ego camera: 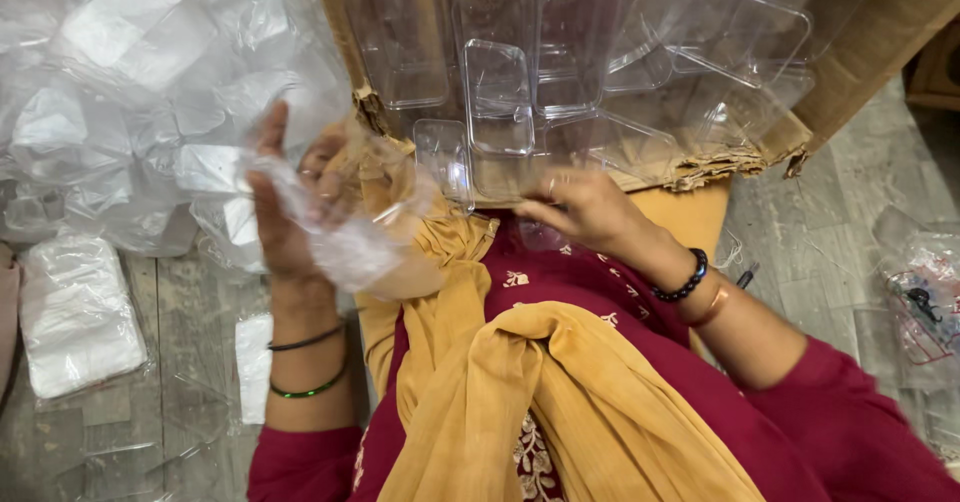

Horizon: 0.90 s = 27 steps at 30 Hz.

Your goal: The person sits on the floor and places clear plastic containers into thin plastic bags one at a time, twisting the bags closed. They briefly write on a container with a black marker, then stack the bagged containers into a large cardboard box in front of them.

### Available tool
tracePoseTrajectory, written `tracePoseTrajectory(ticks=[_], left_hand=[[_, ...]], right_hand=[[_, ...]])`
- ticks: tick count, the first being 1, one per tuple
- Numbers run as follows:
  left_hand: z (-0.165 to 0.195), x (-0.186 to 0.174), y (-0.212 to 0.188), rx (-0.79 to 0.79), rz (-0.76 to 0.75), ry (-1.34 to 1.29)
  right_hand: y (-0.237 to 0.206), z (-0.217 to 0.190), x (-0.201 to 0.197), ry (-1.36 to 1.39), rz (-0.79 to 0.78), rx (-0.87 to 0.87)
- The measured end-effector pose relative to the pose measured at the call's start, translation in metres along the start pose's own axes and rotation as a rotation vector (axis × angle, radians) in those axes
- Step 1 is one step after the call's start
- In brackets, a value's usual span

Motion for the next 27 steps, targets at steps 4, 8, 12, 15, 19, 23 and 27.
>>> tracePoseTrajectory(ticks=[4,8,12,15,19,23,27], left_hand=[[-0.001,-0.046,-0.023,-0.115,0.053,-0.123],[-0.026,-0.049,-0.019,-0.193,0.061,-0.165],[-0.044,-0.024,0.001,-0.267,0.056,-0.141],[-0.035,-0.005,0.009,-0.160,0.134,0.111],[-0.046,0.032,0.018,-0.083,0.203,0.381],[-0.061,0.074,0.033,-0.025,0.134,0.543],[-0.056,0.097,0.035,0.044,0.073,0.615]], right_hand=[[-0.065,0.049,0.084,-0.374,-0.237,-0.083],[-0.080,0.072,0.135,-0.716,-0.276,-0.040],[-0.074,0.082,0.100,-0.503,-0.696,0.338],[-0.061,0.047,0.011,-0.317,-0.657,0.468],[-0.016,-0.028,-0.071,0.129,0.038,0.330],[0.016,-0.067,-0.072,0.292,0.432,0.049],[0.022,-0.059,-0.055,0.628,0.523,0.045]])
Point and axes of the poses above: each hand's wrist, its own y-axis towards the middle knuckle, its own x-axis out of the palm, z = x × y, the point moved 8 cm from there along y, towards the middle knuckle, and after that the axes turned 8 degrees about -x, right-handed, at the moved point
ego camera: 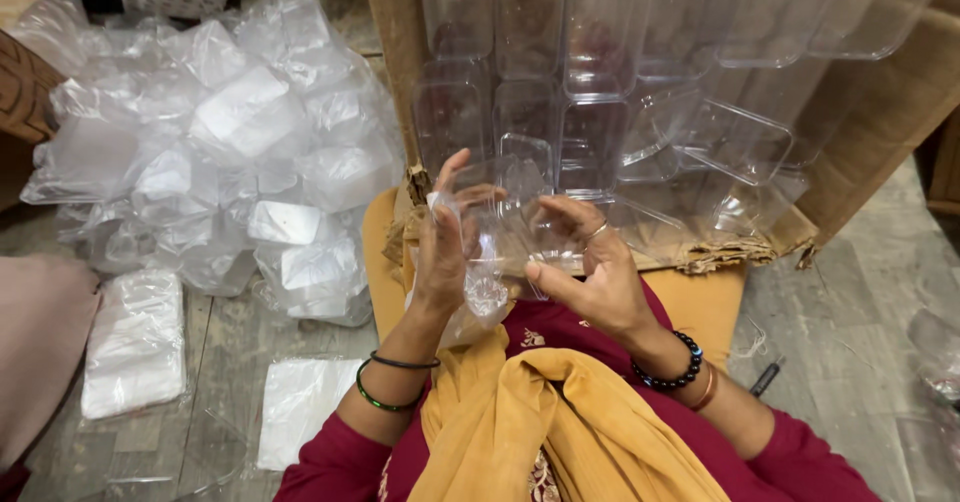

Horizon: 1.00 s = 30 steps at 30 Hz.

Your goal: The person sits on the floor and places clear plastic containers into thin plastic bags one at a time, twisting the bags closed. They briefly write on a container with a black marker, then stack the bagged containers into a large cardboard box in front of them.

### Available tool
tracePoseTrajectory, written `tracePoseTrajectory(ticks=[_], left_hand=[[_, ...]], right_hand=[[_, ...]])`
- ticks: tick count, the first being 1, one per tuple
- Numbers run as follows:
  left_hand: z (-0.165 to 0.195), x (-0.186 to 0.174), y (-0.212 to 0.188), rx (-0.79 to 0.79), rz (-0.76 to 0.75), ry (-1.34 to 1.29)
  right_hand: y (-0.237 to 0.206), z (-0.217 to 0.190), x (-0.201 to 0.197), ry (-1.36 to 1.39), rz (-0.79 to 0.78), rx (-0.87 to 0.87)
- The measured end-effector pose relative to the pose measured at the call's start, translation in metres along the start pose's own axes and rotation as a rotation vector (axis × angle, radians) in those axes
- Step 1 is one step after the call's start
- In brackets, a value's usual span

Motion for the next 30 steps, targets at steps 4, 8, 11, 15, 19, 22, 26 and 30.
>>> tracePoseTrajectory(ticks=[4,8,11,15,19,22,26,30], left_hand=[[0.001,-0.002,-0.004,-0.030,0.054,0.071],[-0.002,0.004,-0.006,-0.019,0.007,0.100],[-0.001,0.007,-0.007,0.011,-0.017,0.168],[0.001,0.006,-0.011,0.029,0.000,0.216],[-0.008,0.003,-0.015,-0.009,0.029,0.242],[-0.017,0.000,-0.012,-0.028,0.019,0.240],[-0.023,-0.012,0.000,-0.046,0.025,0.023],[-0.020,-0.017,0.009,-0.063,0.081,-0.049]], right_hand=[[-0.007,0.008,-0.003,0.181,0.010,0.051],[-0.015,0.024,-0.008,0.295,0.029,0.179],[-0.017,0.031,-0.010,0.360,0.045,0.197],[-0.020,0.029,-0.008,0.400,0.070,0.090],[-0.023,0.024,0.001,0.319,0.065,0.021],[-0.017,0.017,0.002,0.140,0.039,-0.003],[-0.005,0.020,0.001,0.133,-0.165,0.157],[-0.010,0.021,-0.004,0.138,-0.205,0.225]])
Point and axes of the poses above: each hand's wrist, its own y-axis towards the middle knuckle, its own x-axis out of the palm, z = x × y, the point moved 8 cm from there along y, towards the middle knuckle, and after that the axes turned 8 degrees about -x, right-handed, at the moved point
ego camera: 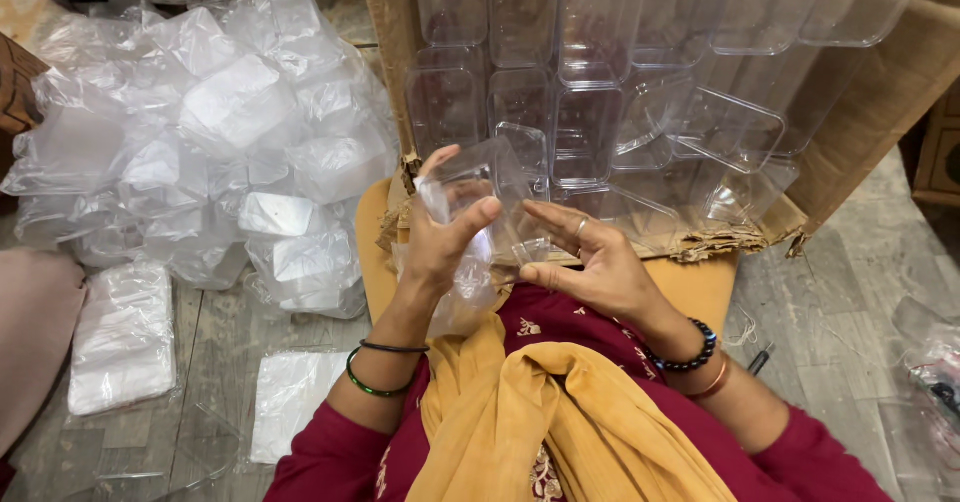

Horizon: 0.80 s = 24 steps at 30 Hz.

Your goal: The person sits on the floor and places clear plastic containers into thin plastic bags one at a time, twisting the bags closed. They briefly write on a container with a black marker, then stack the bagged containers into a large cardboard box in front of them.

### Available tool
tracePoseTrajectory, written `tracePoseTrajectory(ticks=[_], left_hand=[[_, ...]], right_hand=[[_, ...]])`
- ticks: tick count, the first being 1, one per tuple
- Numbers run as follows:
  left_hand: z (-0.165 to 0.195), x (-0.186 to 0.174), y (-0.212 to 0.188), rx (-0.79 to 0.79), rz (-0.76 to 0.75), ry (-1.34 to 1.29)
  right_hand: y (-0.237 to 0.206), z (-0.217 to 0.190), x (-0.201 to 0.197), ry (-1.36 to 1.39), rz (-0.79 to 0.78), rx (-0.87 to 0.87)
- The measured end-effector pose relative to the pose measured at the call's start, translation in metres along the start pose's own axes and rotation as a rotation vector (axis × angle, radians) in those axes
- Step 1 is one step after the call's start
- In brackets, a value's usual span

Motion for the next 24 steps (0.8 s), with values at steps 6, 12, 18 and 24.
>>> tracePoseTrajectory(ticks=[6,12,18,24], left_hand=[[0.001,0.017,-0.007,-0.202,-0.113,-0.046],[0.043,0.004,0.018,0.217,-0.048,0.413],[-0.001,-0.026,0.056,-0.129,0.047,-0.046],[0.011,-0.054,0.048,0.028,0.276,0.276]], right_hand=[[0.003,-0.005,0.015,0.222,0.008,-0.156],[0.037,-0.044,-0.015,-0.289,0.158,-0.268],[0.121,-0.059,-0.043,-0.915,0.483,-0.607],[0.150,-0.019,-0.026,-1.315,0.528,-0.515]])
Point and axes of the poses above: each hand's wrist, its own y-axis towards the middle knuckle, its own x-axis out of the palm, z = x × y, the point moved 8 cm from there along y, towards the middle knuckle, and after that the axes turned 8 degrees about -x, right-handed, at the moved point
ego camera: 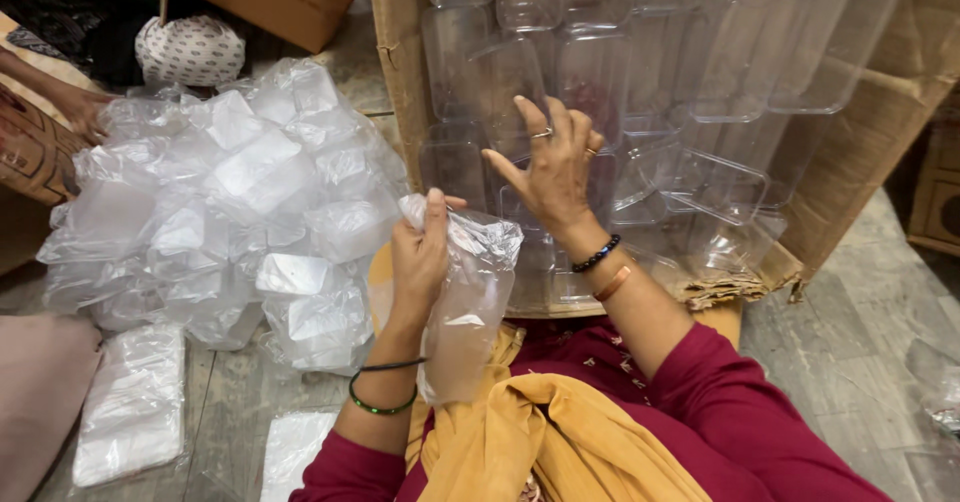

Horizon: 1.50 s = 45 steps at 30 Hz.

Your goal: The person sits on the floor and places clear plastic containers into thin plastic bags one at a time, twisting the bags closed. They briefly write on a container with a black marker, then stack the bagged containers into a large cardboard box in front of them.

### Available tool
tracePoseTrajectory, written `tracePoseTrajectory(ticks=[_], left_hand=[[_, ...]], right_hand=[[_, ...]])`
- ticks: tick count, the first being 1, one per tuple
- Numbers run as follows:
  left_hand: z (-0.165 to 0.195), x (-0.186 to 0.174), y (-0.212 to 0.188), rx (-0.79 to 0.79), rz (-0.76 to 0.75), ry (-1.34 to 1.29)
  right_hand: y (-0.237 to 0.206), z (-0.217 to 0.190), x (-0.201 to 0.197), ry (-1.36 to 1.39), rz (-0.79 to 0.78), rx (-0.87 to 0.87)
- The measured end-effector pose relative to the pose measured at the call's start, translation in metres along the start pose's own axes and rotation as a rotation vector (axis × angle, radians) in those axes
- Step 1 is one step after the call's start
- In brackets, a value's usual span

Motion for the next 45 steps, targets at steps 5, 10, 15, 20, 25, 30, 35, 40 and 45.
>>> tracePoseTrajectory(ticks=[5,10,15,20,25,30,35,40,45], left_hand=[[0.034,0.013,0.002,0.047,-0.148,-0.070],[0.055,0.030,-0.018,-0.039,-0.274,-0.465],[0.106,0.034,-0.054,0.848,0.238,0.426],[0.101,0.052,-0.048,0.845,0.295,0.551],[0.079,0.050,-0.026,0.256,-0.229,-0.051],[0.069,0.045,-0.037,0.201,-0.216,-0.060],[0.047,0.051,-0.037,0.272,-0.200,-0.003],[0.033,0.067,-0.028,0.185,-0.336,0.008],[0.029,0.066,-0.049,-0.176,-0.771,-0.449]], right_hand=[[-0.012,-0.003,0.004,-0.112,-0.027,-0.021],[-0.007,0.012,-0.021,0.209,-0.046,0.071],[-0.039,-0.026,-0.040,1.401,-0.271,0.372],[-0.052,-0.049,-0.045,1.220,-0.228,0.423],[-0.061,-0.009,-0.036,1.342,-0.104,0.691],[-0.075,0.008,-0.037,1.251,-0.053,0.655],[-0.075,0.003,-0.034,1.524,0.026,0.545],[-0.081,-0.006,-0.010,2.082,-0.102,0.840],[-0.085,-0.019,-0.009,2.449,-0.216,1.001]])
Point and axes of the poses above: each hand's wrist, its own y-axis towards the middle knuckle, its own x-axis out of the palm, z = x × y, the point moved 8 cm from there along y, towards the middle knuckle, and after that the axes turned 8 degrees about -x, right-handed, at the moved point
